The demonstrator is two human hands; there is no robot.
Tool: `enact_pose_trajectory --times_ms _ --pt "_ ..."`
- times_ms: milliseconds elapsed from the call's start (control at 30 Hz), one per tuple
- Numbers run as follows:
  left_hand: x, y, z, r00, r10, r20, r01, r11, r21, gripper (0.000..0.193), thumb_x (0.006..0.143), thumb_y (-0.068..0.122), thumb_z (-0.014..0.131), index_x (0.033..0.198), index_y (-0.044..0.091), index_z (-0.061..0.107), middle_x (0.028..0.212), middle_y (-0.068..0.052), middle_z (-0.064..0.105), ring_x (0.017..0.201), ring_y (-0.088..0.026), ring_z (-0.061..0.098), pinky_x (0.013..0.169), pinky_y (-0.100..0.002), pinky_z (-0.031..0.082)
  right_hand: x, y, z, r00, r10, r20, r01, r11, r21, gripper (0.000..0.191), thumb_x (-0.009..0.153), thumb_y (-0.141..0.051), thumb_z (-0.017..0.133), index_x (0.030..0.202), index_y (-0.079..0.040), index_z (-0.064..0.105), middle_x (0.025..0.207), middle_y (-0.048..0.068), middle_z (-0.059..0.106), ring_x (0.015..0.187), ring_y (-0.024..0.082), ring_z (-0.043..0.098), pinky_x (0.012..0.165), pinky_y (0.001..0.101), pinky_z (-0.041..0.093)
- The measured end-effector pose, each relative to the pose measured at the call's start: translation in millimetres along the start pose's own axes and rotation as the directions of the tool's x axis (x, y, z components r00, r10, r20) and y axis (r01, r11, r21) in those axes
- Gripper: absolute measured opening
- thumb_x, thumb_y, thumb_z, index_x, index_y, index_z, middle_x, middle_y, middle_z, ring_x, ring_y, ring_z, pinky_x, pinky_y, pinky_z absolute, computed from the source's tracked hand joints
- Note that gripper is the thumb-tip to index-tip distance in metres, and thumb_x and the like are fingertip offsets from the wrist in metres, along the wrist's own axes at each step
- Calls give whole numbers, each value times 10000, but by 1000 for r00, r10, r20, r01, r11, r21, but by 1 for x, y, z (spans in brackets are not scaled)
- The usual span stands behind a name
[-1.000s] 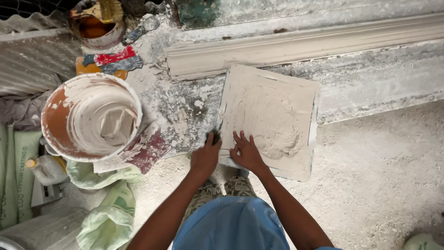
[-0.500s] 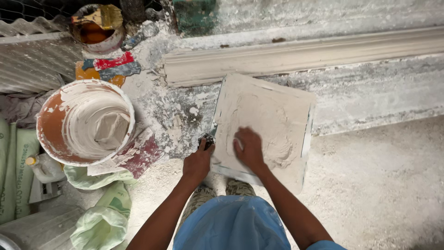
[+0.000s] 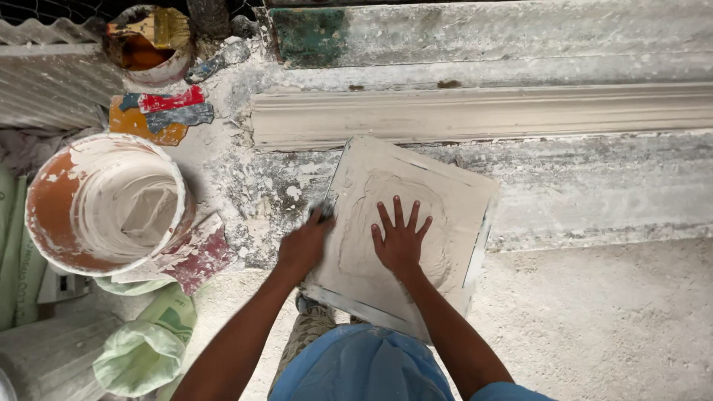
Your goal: The person untangles a thin green string and hangs it on a wire mesh, then uses a trowel to scrape and smooth a pile of white plaster on a square board. The person works at a cluttered workbench with buckets and tools nearby.
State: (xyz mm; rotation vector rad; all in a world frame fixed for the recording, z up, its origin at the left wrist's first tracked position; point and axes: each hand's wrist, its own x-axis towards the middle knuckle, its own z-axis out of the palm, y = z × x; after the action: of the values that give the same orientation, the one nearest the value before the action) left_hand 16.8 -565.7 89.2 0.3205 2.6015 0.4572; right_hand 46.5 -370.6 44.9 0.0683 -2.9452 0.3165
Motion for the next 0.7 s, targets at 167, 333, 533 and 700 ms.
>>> enact_pose_trajectory --times_ms 167,333,533,700 --pt "81 33 -30 983 89 -158 -80 995 64 362 1023 126 560 1342 269 654 1510 -95 512 1097 -341 701 873 -491 585 2 2 1 1000 15 25 -16 999 43 567 1011 -486 489 1545 -295 462 1670 88 285 1522 519 129 1110 812 42" --pt "20 9 -11 997 -60 42 60 998 2 678 815 -80 559 1362 319 601 1634 -10 334 992 -312 727 785 -469 607 2 4 5 1000 -6 4 6 998 63 560 1018 -471 491 1546 -291 462 1679 102 290 1524 529 133 1116 810 37" --pt "78 25 -23 998 28 -48 -24 997 77 571 896 -21 534 1389 256 607 1526 -77 486 1016 -335 720 816 -478 609 3 4 5 1000 -11 29 9 998 60 562 1009 -464 497 1541 -287 462 1670 104 297 1516 535 131 1101 813 35" --pt "96 17 -25 974 154 -164 -142 986 86 533 860 8 550 1318 258 658 1476 -116 505 1072 -359 693 871 -494 580 0 6 6 1000 8 23 -10 996 85 547 1026 -468 483 1546 -296 462 1673 91 309 1533 511 138 1131 796 41"
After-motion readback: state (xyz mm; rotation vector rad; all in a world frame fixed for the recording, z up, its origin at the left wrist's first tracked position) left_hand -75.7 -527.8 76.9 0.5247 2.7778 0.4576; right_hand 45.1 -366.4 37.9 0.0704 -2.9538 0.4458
